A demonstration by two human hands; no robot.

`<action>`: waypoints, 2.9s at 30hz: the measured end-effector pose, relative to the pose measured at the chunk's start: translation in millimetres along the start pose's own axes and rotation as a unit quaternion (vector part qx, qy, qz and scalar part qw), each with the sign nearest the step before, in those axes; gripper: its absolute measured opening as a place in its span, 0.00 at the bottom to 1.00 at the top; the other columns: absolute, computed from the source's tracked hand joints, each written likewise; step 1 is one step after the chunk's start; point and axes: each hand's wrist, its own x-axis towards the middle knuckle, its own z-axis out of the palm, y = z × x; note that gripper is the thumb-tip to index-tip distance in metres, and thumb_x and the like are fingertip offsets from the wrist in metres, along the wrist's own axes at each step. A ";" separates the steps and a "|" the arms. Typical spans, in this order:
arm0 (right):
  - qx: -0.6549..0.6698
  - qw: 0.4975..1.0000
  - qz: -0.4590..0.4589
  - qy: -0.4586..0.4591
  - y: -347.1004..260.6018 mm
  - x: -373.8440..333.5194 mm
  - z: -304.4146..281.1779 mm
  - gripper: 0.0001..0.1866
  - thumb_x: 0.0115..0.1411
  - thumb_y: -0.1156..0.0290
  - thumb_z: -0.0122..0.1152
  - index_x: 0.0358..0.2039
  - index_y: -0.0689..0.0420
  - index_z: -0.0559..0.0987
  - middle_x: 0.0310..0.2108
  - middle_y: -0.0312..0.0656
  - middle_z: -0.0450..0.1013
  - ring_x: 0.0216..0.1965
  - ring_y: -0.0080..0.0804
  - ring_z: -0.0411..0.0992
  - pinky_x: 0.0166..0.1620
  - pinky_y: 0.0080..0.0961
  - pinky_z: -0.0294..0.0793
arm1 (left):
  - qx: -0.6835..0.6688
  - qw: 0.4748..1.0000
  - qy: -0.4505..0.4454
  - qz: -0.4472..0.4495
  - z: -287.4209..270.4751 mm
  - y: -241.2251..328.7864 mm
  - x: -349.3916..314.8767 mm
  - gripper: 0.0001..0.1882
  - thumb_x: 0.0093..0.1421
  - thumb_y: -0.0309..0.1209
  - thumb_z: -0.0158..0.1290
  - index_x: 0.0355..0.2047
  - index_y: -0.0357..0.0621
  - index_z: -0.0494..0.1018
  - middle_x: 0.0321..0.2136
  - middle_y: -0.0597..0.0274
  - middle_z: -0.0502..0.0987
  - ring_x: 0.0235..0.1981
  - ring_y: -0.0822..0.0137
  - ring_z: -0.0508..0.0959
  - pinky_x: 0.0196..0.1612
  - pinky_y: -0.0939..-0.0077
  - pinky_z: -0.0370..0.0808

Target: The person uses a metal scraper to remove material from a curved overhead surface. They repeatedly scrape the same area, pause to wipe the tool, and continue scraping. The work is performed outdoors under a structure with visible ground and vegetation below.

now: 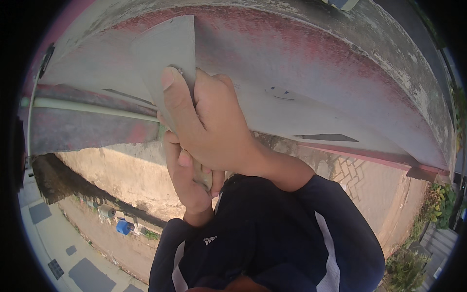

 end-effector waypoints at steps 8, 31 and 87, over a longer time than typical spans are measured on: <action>-0.023 1.000 -0.002 -0.016 13.1 10.9 11.5 0.22 0.73 0.60 0.44 0.27 0.64 0.72 0.12 0.46 0.66 0.14 0.34 0.68 0.21 0.30 0.67 | 0.052 0.996 0.062 -0.024 -2.6 3.7 1.5 0.18 0.72 0.43 0.41 0.46 0.39 0.57 0.24 0.56 0.66 0.08 0.75 0.60 0.09 0.84 0.58; -0.030 0.998 0.022 -0.044 11.0 16.2 19.1 0.24 0.74 0.58 0.42 0.28 0.66 0.72 0.15 0.46 0.66 0.16 0.33 0.66 0.23 0.31 0.66 | 0.063 0.994 0.084 -0.041 -5.0 17.4 4.4 0.19 0.71 0.45 0.43 0.45 0.42 0.56 0.24 0.57 0.65 0.08 0.74 0.60 0.09 0.84 0.57; -0.001 0.954 0.272 -0.129 -7.8 -93.7 -91.7 0.30 0.75 0.46 0.31 0.48 0.64 0.68 0.22 0.39 0.64 0.17 0.20 0.61 0.22 0.19 0.64 | 0.583 0.738 -0.001 0.341 5.1 -85.5 29.9 0.35 0.55 0.31 0.52 0.63 0.30 0.63 0.68 0.43 0.60 0.70 0.44 0.59 0.69 0.44 0.57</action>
